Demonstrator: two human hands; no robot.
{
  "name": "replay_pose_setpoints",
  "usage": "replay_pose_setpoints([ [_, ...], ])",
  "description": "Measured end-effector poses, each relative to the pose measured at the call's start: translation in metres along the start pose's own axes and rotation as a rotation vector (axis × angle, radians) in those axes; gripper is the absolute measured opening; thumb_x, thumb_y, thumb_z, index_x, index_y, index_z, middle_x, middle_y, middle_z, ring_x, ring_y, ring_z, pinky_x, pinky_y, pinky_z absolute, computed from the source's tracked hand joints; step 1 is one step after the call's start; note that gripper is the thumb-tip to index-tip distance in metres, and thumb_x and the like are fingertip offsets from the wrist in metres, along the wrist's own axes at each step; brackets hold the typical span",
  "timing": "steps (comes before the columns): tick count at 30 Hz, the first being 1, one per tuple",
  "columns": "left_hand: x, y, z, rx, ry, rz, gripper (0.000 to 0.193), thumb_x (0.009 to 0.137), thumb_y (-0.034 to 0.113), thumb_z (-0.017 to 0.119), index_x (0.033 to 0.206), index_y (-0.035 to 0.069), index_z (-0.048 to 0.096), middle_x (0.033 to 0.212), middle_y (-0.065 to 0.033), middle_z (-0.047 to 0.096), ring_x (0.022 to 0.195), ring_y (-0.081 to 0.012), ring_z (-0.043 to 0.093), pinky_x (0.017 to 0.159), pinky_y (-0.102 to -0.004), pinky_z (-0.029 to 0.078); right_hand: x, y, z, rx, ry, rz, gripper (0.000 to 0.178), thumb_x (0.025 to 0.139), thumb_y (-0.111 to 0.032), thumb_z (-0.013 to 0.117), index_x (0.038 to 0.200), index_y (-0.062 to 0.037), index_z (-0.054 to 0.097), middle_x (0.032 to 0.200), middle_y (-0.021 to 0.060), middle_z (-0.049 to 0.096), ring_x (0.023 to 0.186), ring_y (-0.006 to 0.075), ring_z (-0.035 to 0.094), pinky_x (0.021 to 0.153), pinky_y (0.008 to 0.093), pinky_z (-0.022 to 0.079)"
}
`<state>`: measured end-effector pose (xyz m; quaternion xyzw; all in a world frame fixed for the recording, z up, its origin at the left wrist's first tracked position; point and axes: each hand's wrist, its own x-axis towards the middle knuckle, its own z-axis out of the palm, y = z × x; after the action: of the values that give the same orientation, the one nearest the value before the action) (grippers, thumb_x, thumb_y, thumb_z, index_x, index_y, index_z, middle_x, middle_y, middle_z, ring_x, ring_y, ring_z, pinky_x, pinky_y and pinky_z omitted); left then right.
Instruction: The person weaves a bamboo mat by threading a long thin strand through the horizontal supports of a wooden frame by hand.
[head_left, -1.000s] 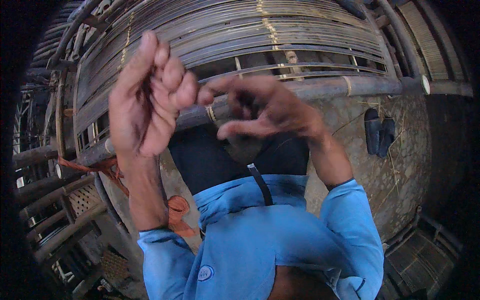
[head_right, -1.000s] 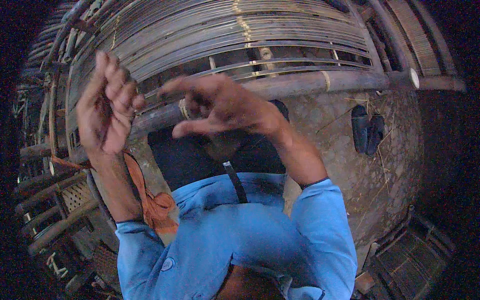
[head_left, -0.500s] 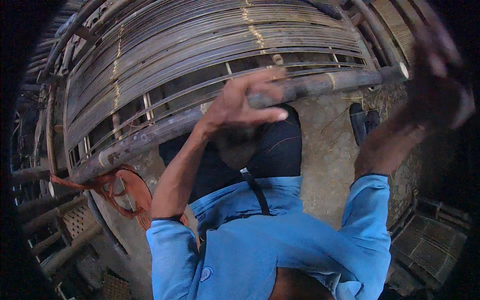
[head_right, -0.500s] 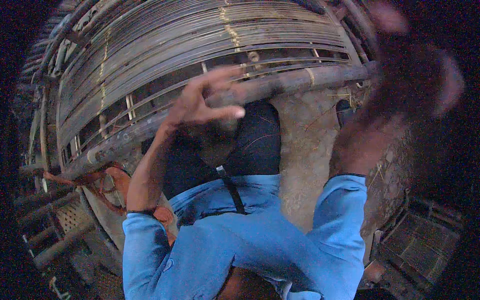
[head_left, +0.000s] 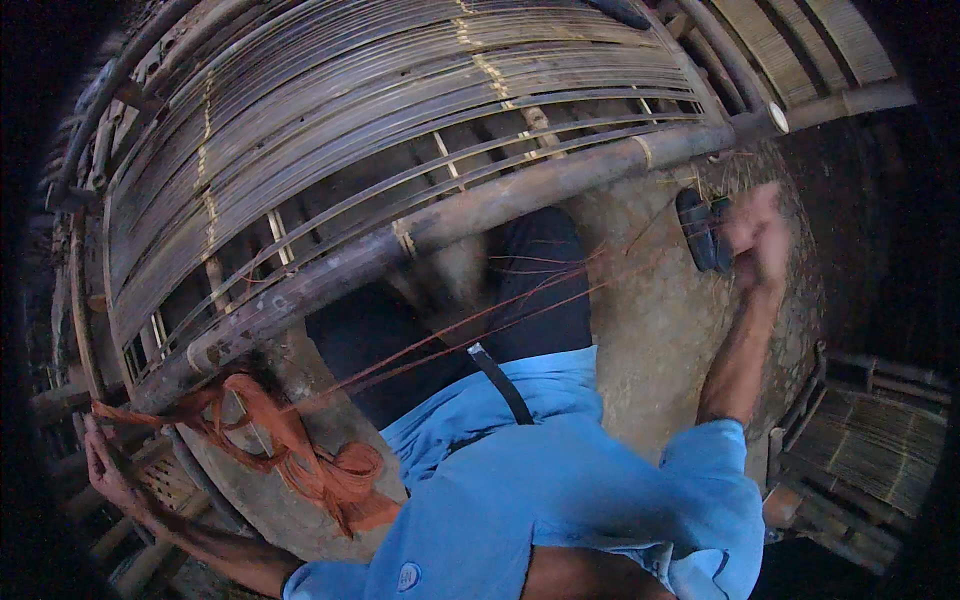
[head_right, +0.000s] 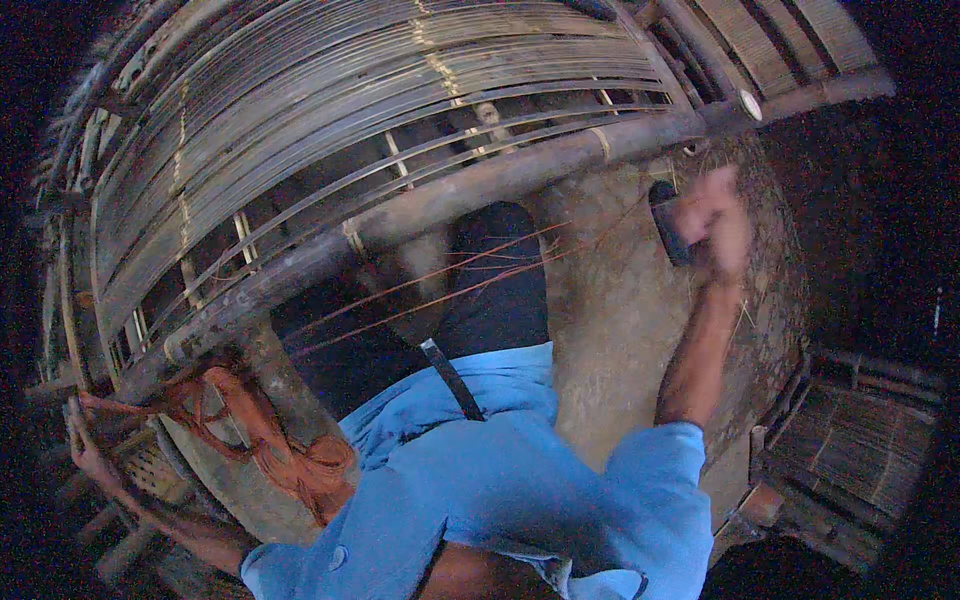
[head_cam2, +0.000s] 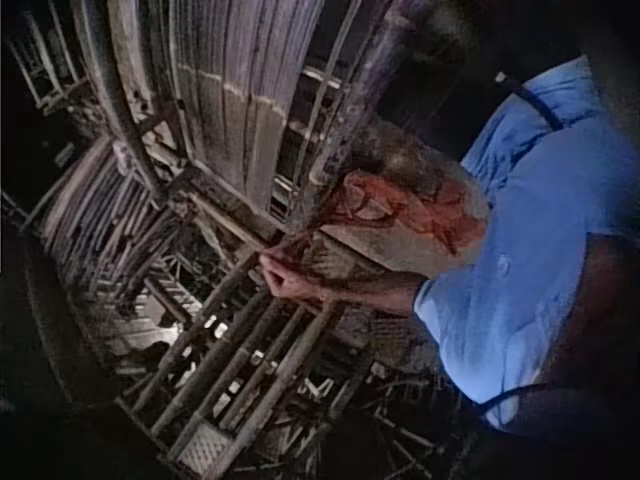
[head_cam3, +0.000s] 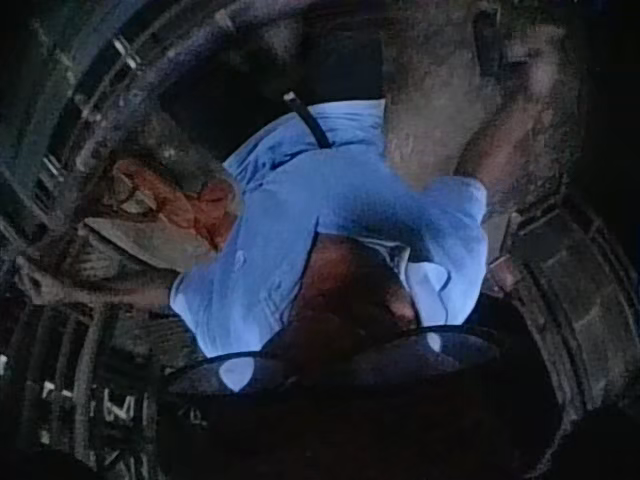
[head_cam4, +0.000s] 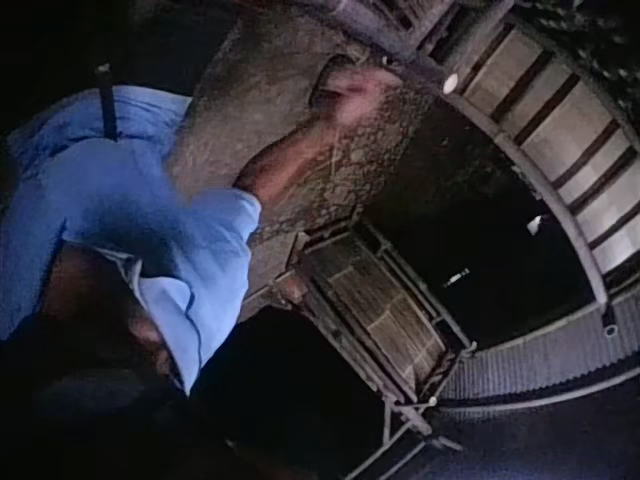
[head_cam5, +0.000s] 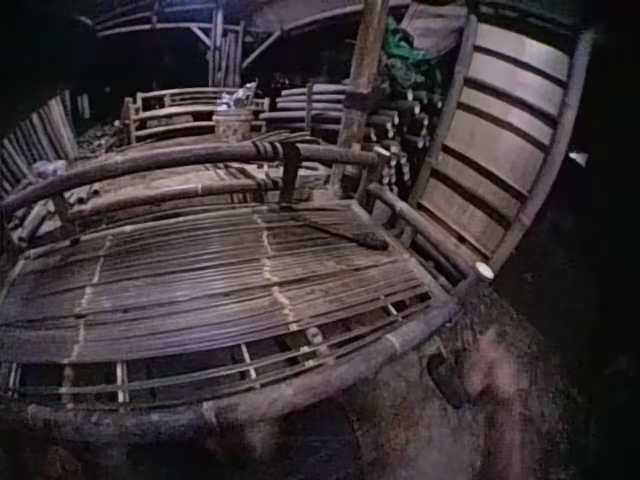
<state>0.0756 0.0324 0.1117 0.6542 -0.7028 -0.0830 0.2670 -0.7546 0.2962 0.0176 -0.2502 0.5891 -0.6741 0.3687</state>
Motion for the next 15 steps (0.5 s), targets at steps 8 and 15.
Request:
replay_pose_setpoints([
  [8, -0.021, 0.158, 0.08, -0.252, -0.807, -0.013, 0.073, 0.067, 0.028, 0.088, 0.131, 0.0, 0.065, 0.118, -0.0127, 0.071, 0.109, -0.0229, 0.067, 0.102, -0.0367, 0.048, -0.04, 0.063, 0.145, -1.023, -0.998, 0.057, 0.032, 0.09, -0.003, 0.061, 0.121, -0.0049, 0.067, 0.106, 0.0141, 0.073, 0.092, 0.0265, 0.07, 0.085, 0.0387, 0.055],
  [15, -0.128, 0.269, 0.392, -0.454, -1.146, -0.1, 0.118, 0.08, 0.07, 0.072, 0.149, -0.015, 0.028, 0.147, -0.0281, 0.046, 0.128, -0.0301, 0.056, 0.099, -0.0384, 0.052, 0.093, 0.113, 0.166, -0.957, -0.42, -0.537, 0.024, 0.098, -0.022, 0.063, 0.108, -0.0011, 0.071, 0.103, 0.0161, 0.072, 0.098, 0.0312, 0.068, 0.089, 0.0395, 0.052],
])
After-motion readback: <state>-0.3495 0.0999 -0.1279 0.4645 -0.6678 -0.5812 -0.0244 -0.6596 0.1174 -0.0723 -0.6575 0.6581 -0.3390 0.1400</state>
